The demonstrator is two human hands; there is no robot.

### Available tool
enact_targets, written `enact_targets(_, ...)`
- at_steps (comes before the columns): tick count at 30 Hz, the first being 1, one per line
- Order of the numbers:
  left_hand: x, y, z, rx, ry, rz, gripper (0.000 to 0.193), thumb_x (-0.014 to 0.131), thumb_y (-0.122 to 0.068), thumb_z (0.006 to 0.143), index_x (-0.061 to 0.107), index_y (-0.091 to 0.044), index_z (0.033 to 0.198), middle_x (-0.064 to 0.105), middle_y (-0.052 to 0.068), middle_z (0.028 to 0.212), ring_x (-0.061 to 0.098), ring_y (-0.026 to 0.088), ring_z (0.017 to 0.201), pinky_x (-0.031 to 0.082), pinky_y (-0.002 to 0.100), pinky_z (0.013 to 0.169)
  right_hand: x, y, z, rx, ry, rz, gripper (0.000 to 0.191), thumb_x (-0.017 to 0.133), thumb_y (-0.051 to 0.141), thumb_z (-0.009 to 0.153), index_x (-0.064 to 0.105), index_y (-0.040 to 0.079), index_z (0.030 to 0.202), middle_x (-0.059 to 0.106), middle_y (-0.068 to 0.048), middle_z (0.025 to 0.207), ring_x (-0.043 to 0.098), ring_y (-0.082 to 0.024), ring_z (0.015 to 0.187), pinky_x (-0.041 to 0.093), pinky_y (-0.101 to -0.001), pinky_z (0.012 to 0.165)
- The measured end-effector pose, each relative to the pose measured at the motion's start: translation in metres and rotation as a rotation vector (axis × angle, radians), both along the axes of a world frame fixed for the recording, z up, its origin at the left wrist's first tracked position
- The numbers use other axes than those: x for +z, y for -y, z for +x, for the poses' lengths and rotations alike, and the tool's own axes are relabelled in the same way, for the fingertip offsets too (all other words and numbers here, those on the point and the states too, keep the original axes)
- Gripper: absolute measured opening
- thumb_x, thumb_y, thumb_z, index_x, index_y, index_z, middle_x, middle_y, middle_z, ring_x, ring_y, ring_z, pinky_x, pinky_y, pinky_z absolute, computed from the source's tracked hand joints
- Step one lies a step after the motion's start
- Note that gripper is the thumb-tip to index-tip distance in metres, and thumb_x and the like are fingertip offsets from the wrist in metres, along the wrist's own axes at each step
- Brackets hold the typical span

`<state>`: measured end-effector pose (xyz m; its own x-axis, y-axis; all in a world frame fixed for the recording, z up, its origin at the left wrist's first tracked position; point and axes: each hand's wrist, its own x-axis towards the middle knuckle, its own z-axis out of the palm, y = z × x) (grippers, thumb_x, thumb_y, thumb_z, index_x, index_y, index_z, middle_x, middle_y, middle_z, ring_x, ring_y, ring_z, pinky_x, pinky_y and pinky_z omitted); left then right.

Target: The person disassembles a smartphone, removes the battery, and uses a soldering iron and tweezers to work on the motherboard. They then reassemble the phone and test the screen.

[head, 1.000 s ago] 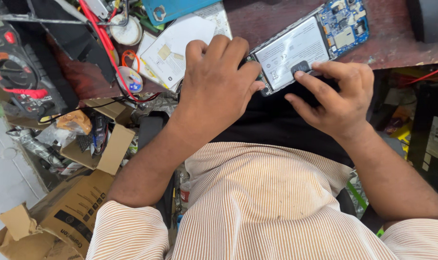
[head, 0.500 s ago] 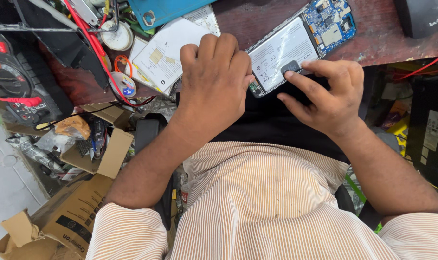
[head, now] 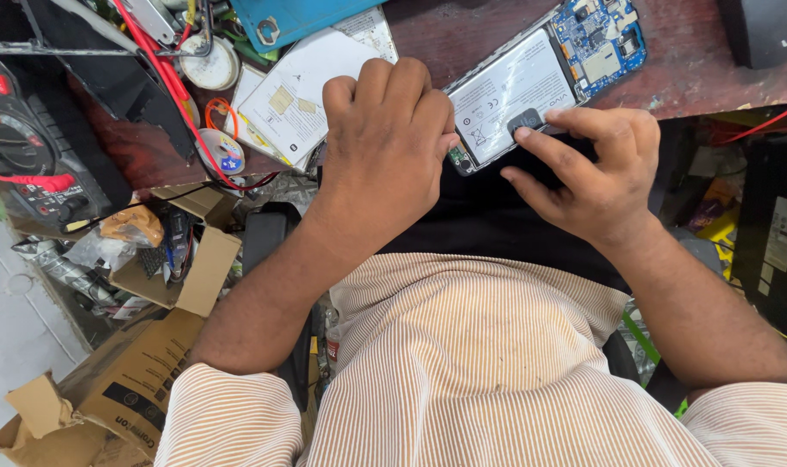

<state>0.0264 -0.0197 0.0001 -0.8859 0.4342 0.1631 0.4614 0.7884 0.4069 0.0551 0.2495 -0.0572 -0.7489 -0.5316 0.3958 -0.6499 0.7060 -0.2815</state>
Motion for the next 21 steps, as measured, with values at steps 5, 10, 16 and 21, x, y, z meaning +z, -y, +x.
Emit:
enact_targets(5, 0.0002, 0.0004, -0.0001, 0.001, -0.008, -0.005, 0.019, 0.083, -0.024, 0.092, 0.068, -0.013, 0.097, 0.054, 0.001, 0.105, 0.050, 0.021, 0.101, 0.032, 0.043, 0.090, -0.0018, -0.0003, -0.0006, 0.003, -0.009, -0.001, 0.043, 0.091, 0.038, 0.092, 0.076, 0.019, 0.128, 0.060, -0.004, 0.130, 0.056, -0.022, 0.110, 0.040, -0.0401, 0.096)
enact_targets(10, 0.0026, -0.0004, -0.0003, -0.003, -0.014, -0.011, 0.019, 0.083, -0.023, 0.090, 0.068, -0.013, 0.097, 0.055, 0.002, 0.105, 0.050, 0.021, 0.102, 0.033, 0.043, 0.090, -0.0013, -0.0010, -0.0004, 0.002, -0.008, -0.004, 0.043, 0.091, 0.038, 0.092, 0.077, 0.019, 0.128, 0.060, -0.004, 0.130, 0.056, -0.022, 0.109, 0.040, -0.0401, 0.095)
enact_targets(16, 0.0062, -0.0002, 0.0002, -0.006, -0.015, -0.010, 0.020, 0.084, -0.023, 0.090, 0.068, -0.013, 0.098, 0.055, 0.001, 0.104, 0.051, 0.021, 0.102, 0.033, 0.043, 0.090, 0.0016, -0.0009, -0.0006, 0.002, 0.005, -0.010, 0.042, 0.090, 0.038, 0.093, 0.077, 0.020, 0.128, 0.061, -0.004, 0.129, 0.056, -0.022, 0.109, 0.040, -0.0403, 0.094)
enact_targets(21, 0.0082, -0.0011, 0.0015, -0.008, -0.029, -0.007, 0.017, 0.082, -0.021, 0.091, 0.068, -0.013, 0.098, 0.056, 0.001, 0.103, 0.052, 0.021, 0.102, 0.034, 0.043, 0.091, 0.0039, -0.0004, -0.0005, -0.005, 0.014, -0.018, 0.041, 0.090, 0.036, 0.093, 0.076, 0.021, 0.129, 0.062, -0.003, 0.129, 0.056, -0.024, 0.111, 0.041, -0.0405, 0.095)
